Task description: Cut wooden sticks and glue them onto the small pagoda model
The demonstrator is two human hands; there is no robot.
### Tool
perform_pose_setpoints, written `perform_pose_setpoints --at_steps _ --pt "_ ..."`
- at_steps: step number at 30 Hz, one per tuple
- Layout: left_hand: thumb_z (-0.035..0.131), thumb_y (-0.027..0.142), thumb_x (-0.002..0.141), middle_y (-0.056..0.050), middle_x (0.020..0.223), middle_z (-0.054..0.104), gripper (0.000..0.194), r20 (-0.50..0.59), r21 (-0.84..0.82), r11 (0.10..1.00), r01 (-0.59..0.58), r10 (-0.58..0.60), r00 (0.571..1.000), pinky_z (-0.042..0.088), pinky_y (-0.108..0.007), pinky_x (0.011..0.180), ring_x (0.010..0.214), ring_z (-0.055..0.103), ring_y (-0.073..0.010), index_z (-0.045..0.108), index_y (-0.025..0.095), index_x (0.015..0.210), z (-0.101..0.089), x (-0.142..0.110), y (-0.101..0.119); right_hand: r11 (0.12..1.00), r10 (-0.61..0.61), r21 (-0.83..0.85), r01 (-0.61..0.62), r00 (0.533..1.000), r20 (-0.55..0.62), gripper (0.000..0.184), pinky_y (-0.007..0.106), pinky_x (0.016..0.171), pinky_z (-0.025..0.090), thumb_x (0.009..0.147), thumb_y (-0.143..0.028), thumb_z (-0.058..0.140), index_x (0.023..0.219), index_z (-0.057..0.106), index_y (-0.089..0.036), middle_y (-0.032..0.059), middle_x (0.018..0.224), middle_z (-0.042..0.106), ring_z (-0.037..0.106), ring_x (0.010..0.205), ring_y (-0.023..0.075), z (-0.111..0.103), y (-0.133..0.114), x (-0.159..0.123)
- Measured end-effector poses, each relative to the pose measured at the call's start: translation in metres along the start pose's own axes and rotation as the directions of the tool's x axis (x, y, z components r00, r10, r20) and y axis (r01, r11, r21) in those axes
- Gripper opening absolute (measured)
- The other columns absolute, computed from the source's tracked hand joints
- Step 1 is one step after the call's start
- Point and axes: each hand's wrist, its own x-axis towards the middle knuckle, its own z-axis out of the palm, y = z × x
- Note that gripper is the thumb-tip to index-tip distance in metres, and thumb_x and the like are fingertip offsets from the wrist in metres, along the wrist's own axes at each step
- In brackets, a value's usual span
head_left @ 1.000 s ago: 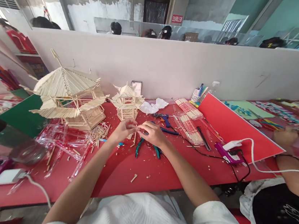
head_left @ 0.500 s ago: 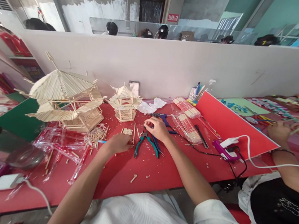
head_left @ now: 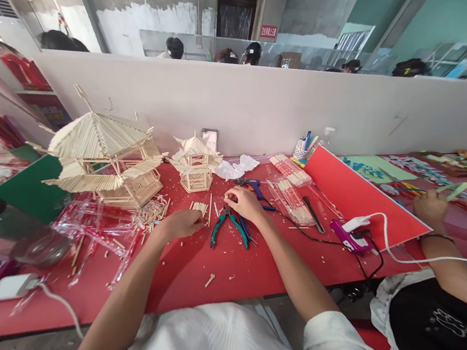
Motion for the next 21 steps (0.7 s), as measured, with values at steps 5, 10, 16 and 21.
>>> perform_pose_setpoints --at_steps 5,10,16,21 --pt "0.055 0.023 0.087 -0.004 0.078 0.068 0.009 -0.027 -0.008 1.0 0.02 -0.02 0.999 0.036 -0.026 0.063 0.072 0.061 -0.0187 0.063 0.02 0.083 -0.006 -0.002 -0.005 0.995 0.002 -0.104 0.005 0.998 0.07 0.004 0.028 0.075 0.046 0.087 -0.021 0.069 0.09 0.07 -0.018 0.0051 0.085 0.07 0.065 0.079 0.0174 0.0 0.0 0.01" --pt "0.056 0.018 0.084 -0.005 0.09 0.07 0.012 -0.041 -0.03 1.0 0.001 -0.002 0.999 0.04 -0.027 0.071 0.083 0.064 -0.0199 0.065 0.021 0.092 -0.003 -0.001 0.0 0.978 0.089 -0.198 -0.061 0.987 0.135 0.008 0.027 0.074 0.046 0.088 -0.026 0.067 0.091 0.071 -0.02 0.0054 0.087 0.073 0.067 0.083 0.0188 0.011 0.004 0.028" --pt "0.047 0.018 0.09 -0.011 0.1 0.07 0.017 -0.184 0.023 0.998 0.065 -0.059 0.981 0.043 -0.031 0.078 0.095 0.065 -0.025 0.064 0.019 0.095 0.005 0.003 0.018 0.934 0.178 -0.33 -0.139 0.98 0.089 0.012 0.027 0.076 0.046 0.088 -0.028 0.066 0.095 0.073 -0.02 0.0079 0.093 0.074 0.067 0.088 0.0213 0.023 0.005 0.041" --pt "0.056 0.027 0.09 -0.011 0.093 0.071 0.011 -0.228 0.001 0.978 0.209 -0.203 0.952 0.042 -0.032 0.077 0.094 0.066 -0.0274 0.063 0.018 0.092 0.018 0.013 0.032 0.927 0.192 -0.345 -0.145 0.976 0.105 0.015 0.029 0.08 0.047 0.09 -0.032 0.066 0.098 0.075 -0.023 0.0077 0.095 0.075 0.068 0.091 0.0231 0.028 0.008 0.04"
